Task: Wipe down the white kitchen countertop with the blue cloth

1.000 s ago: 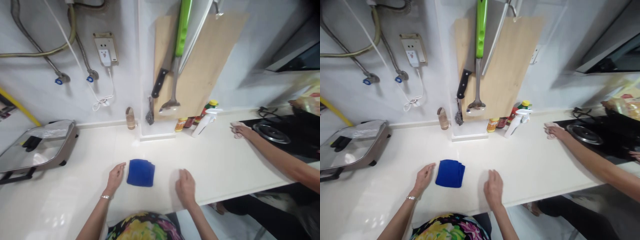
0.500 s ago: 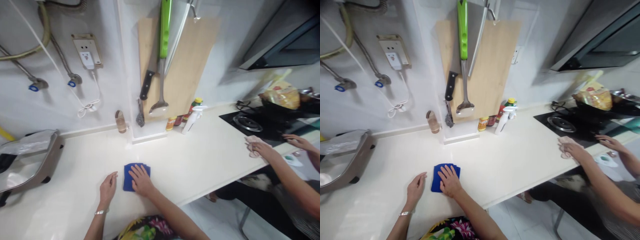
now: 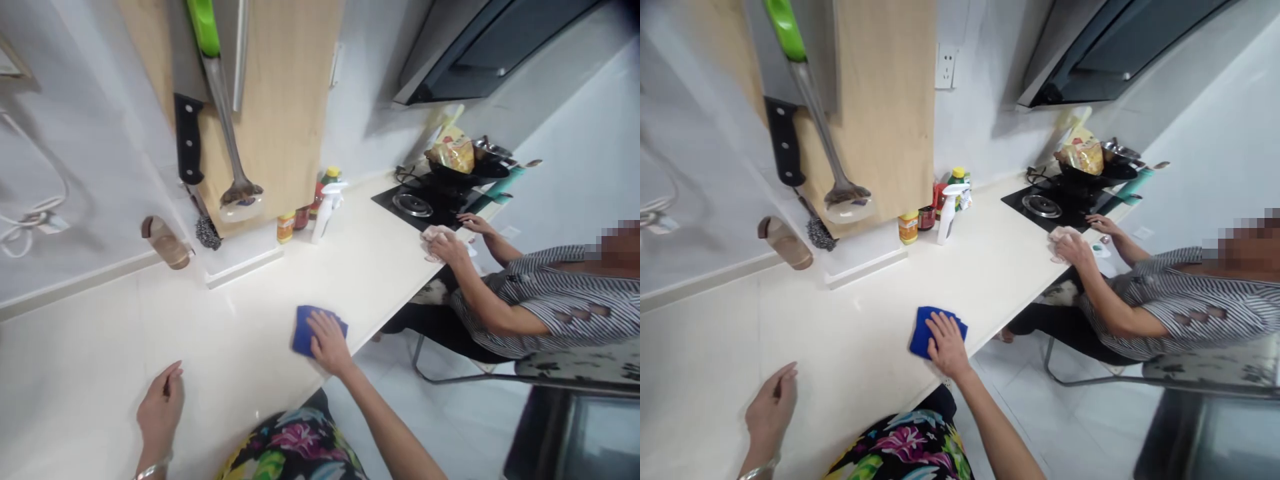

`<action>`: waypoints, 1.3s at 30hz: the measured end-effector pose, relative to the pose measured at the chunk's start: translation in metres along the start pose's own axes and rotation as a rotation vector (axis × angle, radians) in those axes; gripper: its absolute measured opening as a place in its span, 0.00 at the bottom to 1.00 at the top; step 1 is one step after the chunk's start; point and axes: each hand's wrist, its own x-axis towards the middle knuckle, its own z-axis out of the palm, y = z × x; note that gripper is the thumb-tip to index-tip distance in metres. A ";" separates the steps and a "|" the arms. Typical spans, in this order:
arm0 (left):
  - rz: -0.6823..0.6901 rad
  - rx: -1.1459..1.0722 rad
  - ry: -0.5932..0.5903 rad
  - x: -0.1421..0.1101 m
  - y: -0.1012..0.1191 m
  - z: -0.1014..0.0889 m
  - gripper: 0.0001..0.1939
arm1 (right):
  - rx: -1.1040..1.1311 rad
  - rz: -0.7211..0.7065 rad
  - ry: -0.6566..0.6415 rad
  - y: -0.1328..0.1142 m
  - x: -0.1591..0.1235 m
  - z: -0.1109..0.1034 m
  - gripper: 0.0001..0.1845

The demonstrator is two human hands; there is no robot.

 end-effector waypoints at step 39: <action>0.060 0.009 -0.061 0.007 -0.023 0.010 0.23 | 0.051 0.362 0.272 -0.034 0.212 0.104 0.34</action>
